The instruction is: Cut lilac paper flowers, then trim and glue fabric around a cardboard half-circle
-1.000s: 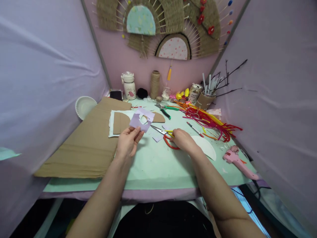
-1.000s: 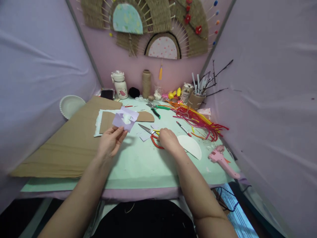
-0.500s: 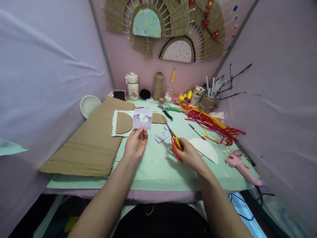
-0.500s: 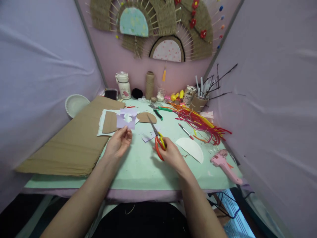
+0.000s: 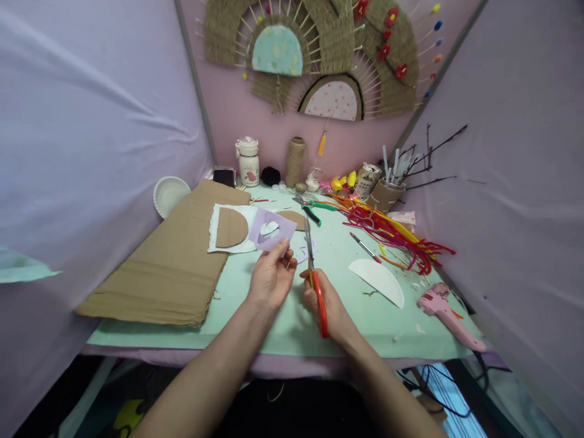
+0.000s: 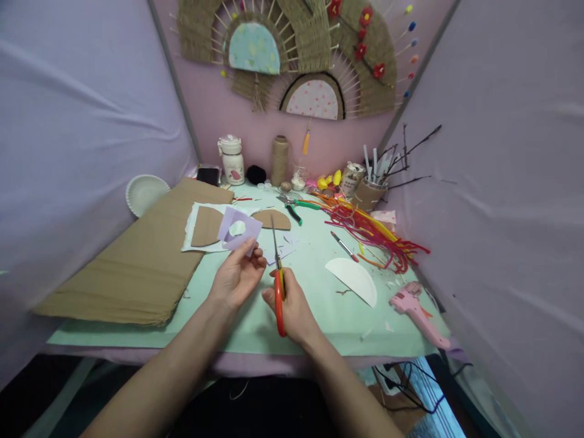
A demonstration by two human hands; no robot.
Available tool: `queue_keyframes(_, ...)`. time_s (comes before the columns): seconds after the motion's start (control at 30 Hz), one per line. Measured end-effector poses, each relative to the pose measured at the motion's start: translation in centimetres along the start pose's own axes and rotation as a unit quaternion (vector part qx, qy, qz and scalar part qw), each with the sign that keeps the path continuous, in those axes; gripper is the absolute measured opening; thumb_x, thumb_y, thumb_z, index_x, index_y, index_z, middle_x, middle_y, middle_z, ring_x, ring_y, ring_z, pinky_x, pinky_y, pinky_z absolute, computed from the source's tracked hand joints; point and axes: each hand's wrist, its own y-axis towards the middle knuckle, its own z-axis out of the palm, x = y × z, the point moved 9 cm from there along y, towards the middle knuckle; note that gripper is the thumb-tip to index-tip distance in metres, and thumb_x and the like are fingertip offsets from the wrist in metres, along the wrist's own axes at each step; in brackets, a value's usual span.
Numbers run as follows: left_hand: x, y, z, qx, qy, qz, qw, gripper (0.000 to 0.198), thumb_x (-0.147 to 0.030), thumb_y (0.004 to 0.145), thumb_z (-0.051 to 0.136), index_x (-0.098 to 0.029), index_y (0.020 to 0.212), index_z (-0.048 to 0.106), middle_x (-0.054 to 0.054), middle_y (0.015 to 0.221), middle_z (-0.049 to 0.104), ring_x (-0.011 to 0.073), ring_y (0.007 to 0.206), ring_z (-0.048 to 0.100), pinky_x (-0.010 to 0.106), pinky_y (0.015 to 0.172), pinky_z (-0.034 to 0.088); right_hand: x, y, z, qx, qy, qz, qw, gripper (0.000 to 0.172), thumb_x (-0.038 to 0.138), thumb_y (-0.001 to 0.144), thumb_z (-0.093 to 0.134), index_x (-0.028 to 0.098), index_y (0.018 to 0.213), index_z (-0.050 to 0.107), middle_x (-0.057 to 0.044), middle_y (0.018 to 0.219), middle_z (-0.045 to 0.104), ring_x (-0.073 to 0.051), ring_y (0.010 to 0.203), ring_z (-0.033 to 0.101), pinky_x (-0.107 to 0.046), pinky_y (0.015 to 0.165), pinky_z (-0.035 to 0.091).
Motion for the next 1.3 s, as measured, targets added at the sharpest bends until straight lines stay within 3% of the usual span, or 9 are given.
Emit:
queue_keyframes(0.13, 0.4, -0.1, -0.4, -0.031, 0.006, 0.005, 0.999, 0.017, -0.013, 0.066, 0.073, -0.016, 0.079, 0.062, -0.004, 0.068, 0.063, 0.0047, 0.060, 0.057, 0.017, 0.058, 0.042, 0.0, -0.5, 0.2, 0.005, -0.062, 0.022, 0.998, 0.028, 0.037, 0.079, 0.058, 0.020, 0.097, 0.046, 0.003, 0.075, 0.044, -0.014, 0.063, 0.041, -0.026, 0.056, 0.037)
queue_keyframes(0.27, 0.3, -0.4, 0.0, -0.024, 0.007, 0.027, 0.999, 0.018, -0.013, 0.067, 0.072, -0.018, 0.081, 0.064, -0.004, 0.073, 0.067, 0.0056, 0.064, 0.060, 0.019, 0.062, 0.043, 0.0, -0.5, 0.4, -0.003, -0.087, 0.029, 0.996, 0.020, 0.033, 0.080, 0.056, 0.021, 0.093, 0.046, 0.004, 0.070, 0.044, -0.014, 0.061, 0.041, -0.026, 0.056, 0.036)
queue_keyframes(0.5, 0.5, -0.8, 0.5, 0.001, 0.011, 0.049, 0.999, 0.017, -0.013, 0.066, 0.073, -0.018, 0.079, 0.064, -0.004, 0.073, 0.068, 0.0073, 0.066, 0.062, 0.021, 0.066, 0.045, -0.3, -0.5, 0.6, 0.005, -0.054, 0.004, 0.999, 0.025, 0.044, 0.082, 0.054, 0.022, 0.083, 0.042, 0.006, 0.064, 0.041, -0.013, 0.056, 0.038, -0.024, 0.051, 0.033)
queue_keyframes(0.7, 1.0, -0.8, 0.0, -0.022, -0.024, 0.044, 0.999, 0.013, -0.008, 0.068, 0.069, -0.016, 0.076, 0.064, -0.002, 0.072, 0.068, 0.0081, 0.064, 0.061, 0.021, 0.065, 0.046, 0.0, -0.6, 0.6, -0.005, -0.049, -0.008, 0.999, 0.032, 0.052, 0.083, 0.052, 0.021, 0.080, 0.042, 0.004, 0.068, 0.040, -0.013, 0.060, 0.036, -0.025, 0.052, 0.034)
queue_keyframes(1.3, 1.7, -1.0, -0.1, -0.036, -0.044, 0.029, 0.998, 0.008, -0.004, 0.073, 0.064, -0.012, 0.074, 0.061, 0.001, 0.065, 0.062, 0.0089, 0.059, 0.057, 0.020, 0.059, 0.047, -0.4, -0.8, 0.7, -0.015, -0.041, 0.024, 0.999, 0.035, 0.055, 0.082, 0.052, 0.022, 0.076, 0.039, 0.005, 0.065, 0.039, -0.012, 0.057, 0.035, -0.024, 0.050, 0.032)
